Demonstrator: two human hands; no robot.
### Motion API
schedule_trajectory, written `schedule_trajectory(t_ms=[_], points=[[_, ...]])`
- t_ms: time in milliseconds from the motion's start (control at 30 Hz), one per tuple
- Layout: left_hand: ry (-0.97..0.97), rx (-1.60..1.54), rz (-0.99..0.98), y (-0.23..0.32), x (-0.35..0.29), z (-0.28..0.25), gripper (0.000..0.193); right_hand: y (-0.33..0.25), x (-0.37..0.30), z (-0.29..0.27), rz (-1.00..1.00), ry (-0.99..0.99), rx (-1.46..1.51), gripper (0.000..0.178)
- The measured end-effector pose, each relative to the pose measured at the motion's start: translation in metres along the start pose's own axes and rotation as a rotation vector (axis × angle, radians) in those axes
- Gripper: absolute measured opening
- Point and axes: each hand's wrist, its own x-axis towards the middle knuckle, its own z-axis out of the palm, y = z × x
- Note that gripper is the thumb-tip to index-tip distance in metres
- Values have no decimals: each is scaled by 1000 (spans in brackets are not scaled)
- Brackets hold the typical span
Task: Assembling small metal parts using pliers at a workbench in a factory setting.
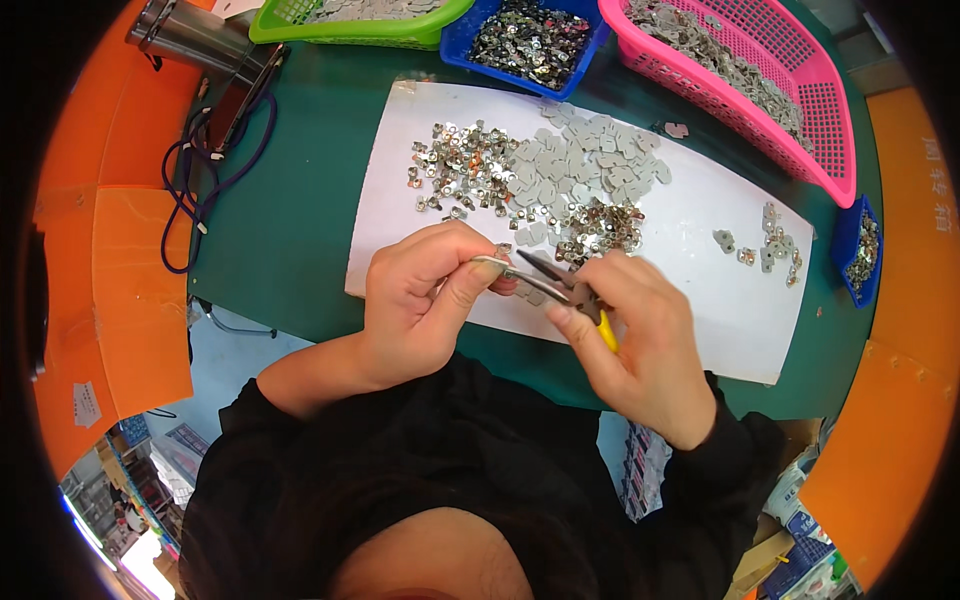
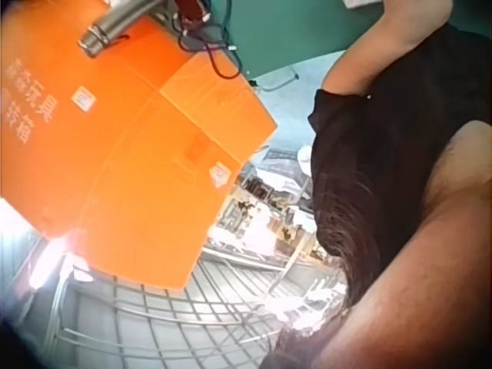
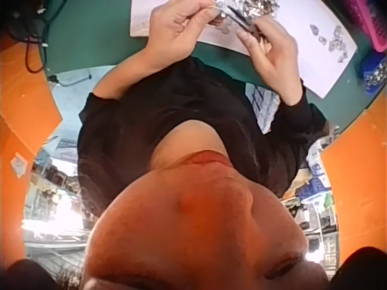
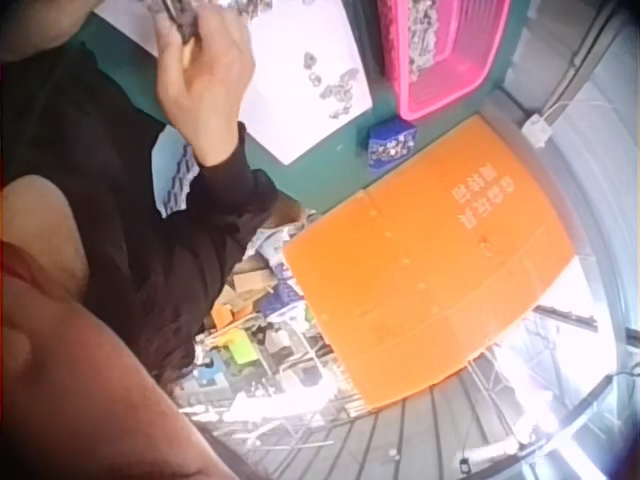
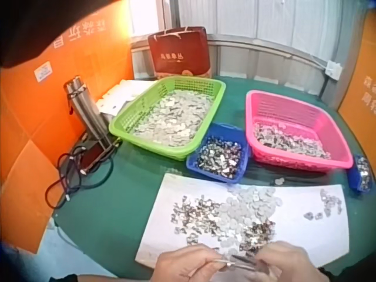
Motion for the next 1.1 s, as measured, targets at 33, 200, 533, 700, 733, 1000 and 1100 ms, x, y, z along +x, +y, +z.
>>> schedule_trajectory(t_ms=[33,200,533,700,733,1000,1100], points=[[2,33,10,1,0,0,10,0,-1,2,1,-1,3,20],[43,90,50,1,1,-1,3,-1,-1,0,57,-127,112,22],[16,100,42,9,0,-3,7,-11,0,-7,105,-214,46,20],[15,144,55,11,1,-4,7,-11,3,-13,61,-233,23,21],[12,146,52,11,0,-4,7,-11,4,-15,65,-274,40,21],[25,141,37,9,-1,-3,8,-7,2,-10,20,-241,26,21],[16,165,22,13,-3,-3,8,-10,2,-11,22,-257,21,22]])
